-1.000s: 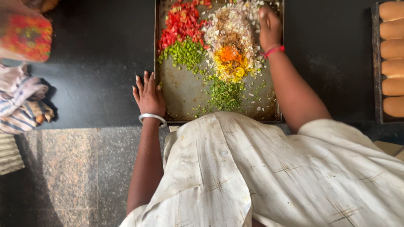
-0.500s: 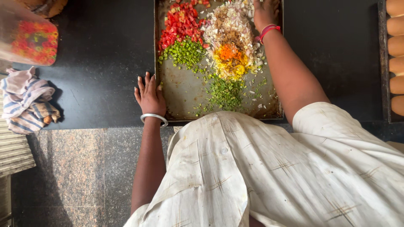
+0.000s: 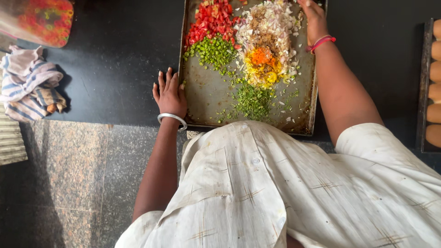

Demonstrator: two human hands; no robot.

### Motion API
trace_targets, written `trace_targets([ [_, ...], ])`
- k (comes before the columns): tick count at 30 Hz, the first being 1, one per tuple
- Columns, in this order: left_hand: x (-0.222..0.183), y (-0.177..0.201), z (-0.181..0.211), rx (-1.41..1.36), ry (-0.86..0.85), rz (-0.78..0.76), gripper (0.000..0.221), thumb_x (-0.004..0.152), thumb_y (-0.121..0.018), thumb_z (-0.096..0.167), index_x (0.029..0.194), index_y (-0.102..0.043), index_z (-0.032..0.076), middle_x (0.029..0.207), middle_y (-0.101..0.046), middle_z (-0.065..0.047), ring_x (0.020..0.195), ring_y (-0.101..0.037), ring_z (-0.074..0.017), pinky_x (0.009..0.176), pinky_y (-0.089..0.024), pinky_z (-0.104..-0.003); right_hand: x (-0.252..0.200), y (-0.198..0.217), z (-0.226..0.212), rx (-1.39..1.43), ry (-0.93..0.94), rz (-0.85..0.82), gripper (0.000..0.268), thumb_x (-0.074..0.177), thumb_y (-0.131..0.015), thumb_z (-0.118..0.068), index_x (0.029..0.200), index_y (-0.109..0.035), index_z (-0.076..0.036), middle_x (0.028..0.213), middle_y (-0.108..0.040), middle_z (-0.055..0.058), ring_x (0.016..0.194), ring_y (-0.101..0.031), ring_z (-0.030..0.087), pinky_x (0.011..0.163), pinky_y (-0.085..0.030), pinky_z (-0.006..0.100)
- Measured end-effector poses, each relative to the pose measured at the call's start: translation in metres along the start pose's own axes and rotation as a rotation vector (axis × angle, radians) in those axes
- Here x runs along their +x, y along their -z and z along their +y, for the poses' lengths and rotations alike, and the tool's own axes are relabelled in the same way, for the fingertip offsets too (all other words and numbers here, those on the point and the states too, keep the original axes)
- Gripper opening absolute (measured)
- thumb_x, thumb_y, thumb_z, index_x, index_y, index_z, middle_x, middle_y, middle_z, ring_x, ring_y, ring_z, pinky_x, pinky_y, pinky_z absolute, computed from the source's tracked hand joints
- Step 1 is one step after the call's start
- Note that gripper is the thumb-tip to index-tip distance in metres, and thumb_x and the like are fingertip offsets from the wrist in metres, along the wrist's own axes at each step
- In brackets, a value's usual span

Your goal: The person mixes chopped vegetables and seasoning by hand on a large metal tray.

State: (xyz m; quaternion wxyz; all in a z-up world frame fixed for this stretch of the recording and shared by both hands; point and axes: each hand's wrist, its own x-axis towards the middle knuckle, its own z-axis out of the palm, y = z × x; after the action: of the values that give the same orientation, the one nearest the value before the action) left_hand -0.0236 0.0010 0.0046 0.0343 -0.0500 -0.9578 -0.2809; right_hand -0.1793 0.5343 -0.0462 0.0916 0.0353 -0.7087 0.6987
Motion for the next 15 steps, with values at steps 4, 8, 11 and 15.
trace_targets([
  [4,0.000,0.004,0.003,-0.004,0.021,-0.009,0.044,0.103,-0.052,0.021,0.146,-0.055,0.008,0.164,-0.040,-0.010,0.155,-0.024,-0.0342,0.123,-0.009,-0.054,0.020,-0.032,0.008,-0.245,-0.135,-0.084,0.048,0.106,-0.058,-0.035,0.143,-0.062,-0.006,0.146,-0.063,0.012,0.139,-0.053,0.025,0.120,-0.035,0.038],
  [8,0.002,0.004,0.003,-0.002,0.038,-0.003,0.044,0.105,-0.052,0.023,0.147,-0.054,0.009,0.164,-0.042,-0.007,0.156,-0.025,-0.0317,0.124,-0.010,-0.053,0.050,-0.074,0.015,-0.307,0.020,-0.349,0.055,0.108,-0.059,-0.027,0.157,-0.044,-0.008,0.159,-0.049,0.010,0.149,-0.045,0.025,0.123,-0.034,0.037],
  [11,0.000,0.003,0.002,-0.008,0.046,0.003,0.045,0.105,-0.052,0.023,0.148,-0.054,0.010,0.163,-0.042,-0.006,0.156,-0.025,-0.0305,0.124,-0.011,-0.052,0.061,-0.099,0.009,-0.204,0.018,-0.500,0.055,0.111,-0.056,-0.022,0.161,-0.040,-0.007,0.166,-0.045,0.009,0.152,-0.042,0.026,0.125,-0.032,0.036],
  [15,0.003,0.004,0.003,-0.012,0.058,-0.011,0.046,0.104,-0.052,0.023,0.148,-0.053,0.011,0.163,-0.042,-0.006,0.155,-0.026,-0.0298,0.122,-0.011,-0.052,0.064,-0.135,-0.020,-0.339,-0.055,-0.589,0.062,0.106,-0.053,-0.017,0.163,-0.033,-0.010,0.169,-0.037,0.009,0.155,-0.036,0.025,0.125,-0.030,0.037],
])
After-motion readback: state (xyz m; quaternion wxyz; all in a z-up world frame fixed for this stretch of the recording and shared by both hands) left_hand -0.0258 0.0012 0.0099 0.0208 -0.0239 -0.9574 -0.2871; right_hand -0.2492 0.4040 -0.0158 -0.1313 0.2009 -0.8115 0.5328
